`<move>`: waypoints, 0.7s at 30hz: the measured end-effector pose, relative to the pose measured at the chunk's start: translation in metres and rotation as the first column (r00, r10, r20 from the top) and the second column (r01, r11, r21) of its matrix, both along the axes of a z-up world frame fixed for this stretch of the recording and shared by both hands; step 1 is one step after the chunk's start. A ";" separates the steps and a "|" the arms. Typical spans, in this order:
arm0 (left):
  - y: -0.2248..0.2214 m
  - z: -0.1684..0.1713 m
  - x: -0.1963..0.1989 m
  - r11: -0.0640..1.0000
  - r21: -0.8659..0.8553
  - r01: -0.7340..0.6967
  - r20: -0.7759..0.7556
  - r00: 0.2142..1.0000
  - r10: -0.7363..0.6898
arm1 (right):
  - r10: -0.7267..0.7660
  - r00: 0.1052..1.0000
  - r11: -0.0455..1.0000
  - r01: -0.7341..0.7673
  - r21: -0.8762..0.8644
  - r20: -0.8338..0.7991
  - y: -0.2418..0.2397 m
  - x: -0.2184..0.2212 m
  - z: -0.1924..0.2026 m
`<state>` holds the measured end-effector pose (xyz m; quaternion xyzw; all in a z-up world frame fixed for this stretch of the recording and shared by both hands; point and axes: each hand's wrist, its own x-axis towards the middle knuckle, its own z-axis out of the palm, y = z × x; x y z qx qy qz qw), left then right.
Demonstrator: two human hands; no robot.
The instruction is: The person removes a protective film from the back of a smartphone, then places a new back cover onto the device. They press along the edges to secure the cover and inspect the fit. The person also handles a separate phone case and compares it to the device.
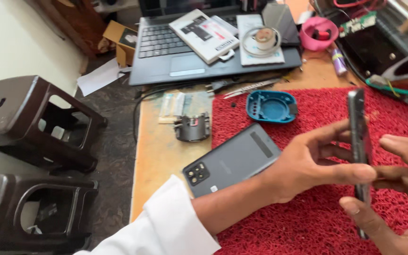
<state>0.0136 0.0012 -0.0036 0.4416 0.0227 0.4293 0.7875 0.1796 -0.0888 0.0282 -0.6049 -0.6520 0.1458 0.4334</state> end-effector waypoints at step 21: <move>0.013 -0.008 0.013 0.997 -0.075 0.027 -0.178 0.983 -0.040 | -0.066 0.534 0.861 -0.397 -0.318 -0.843 0.030 0.112 0.006</move>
